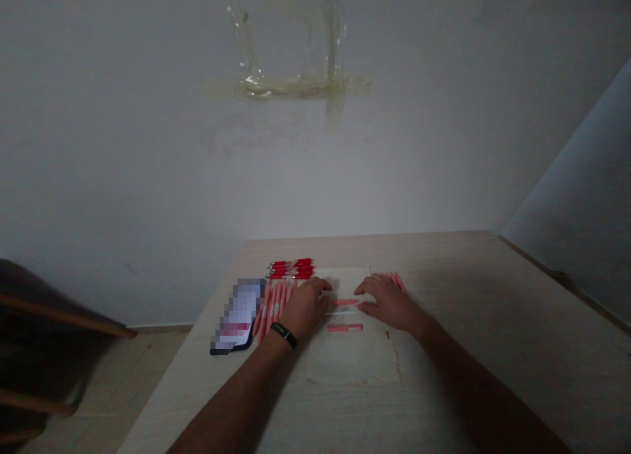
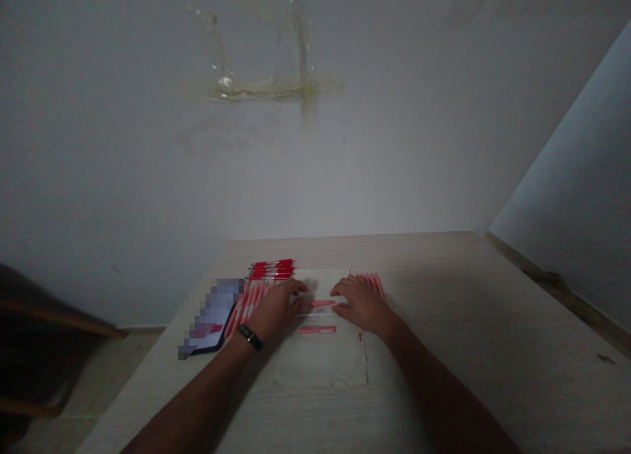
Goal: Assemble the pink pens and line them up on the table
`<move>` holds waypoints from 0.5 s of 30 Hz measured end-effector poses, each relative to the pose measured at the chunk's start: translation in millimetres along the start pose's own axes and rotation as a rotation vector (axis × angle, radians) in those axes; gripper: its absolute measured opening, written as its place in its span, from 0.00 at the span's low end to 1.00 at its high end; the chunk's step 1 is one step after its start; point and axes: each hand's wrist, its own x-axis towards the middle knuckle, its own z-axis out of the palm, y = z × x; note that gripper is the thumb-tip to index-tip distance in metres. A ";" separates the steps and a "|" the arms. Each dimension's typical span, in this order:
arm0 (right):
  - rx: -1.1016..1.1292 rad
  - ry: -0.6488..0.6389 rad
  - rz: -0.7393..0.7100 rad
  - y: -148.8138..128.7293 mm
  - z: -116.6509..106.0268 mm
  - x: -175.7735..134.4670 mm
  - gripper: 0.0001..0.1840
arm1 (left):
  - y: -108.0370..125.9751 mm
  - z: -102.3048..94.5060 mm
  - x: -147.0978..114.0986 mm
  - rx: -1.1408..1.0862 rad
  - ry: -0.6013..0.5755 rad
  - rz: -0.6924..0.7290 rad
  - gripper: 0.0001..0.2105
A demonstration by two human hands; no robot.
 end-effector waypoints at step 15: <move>-0.038 0.196 0.064 16.0 -14.0 8.1 0.04 | -19.5 -30.7 10.0 0.001 0.238 -0.074 0.08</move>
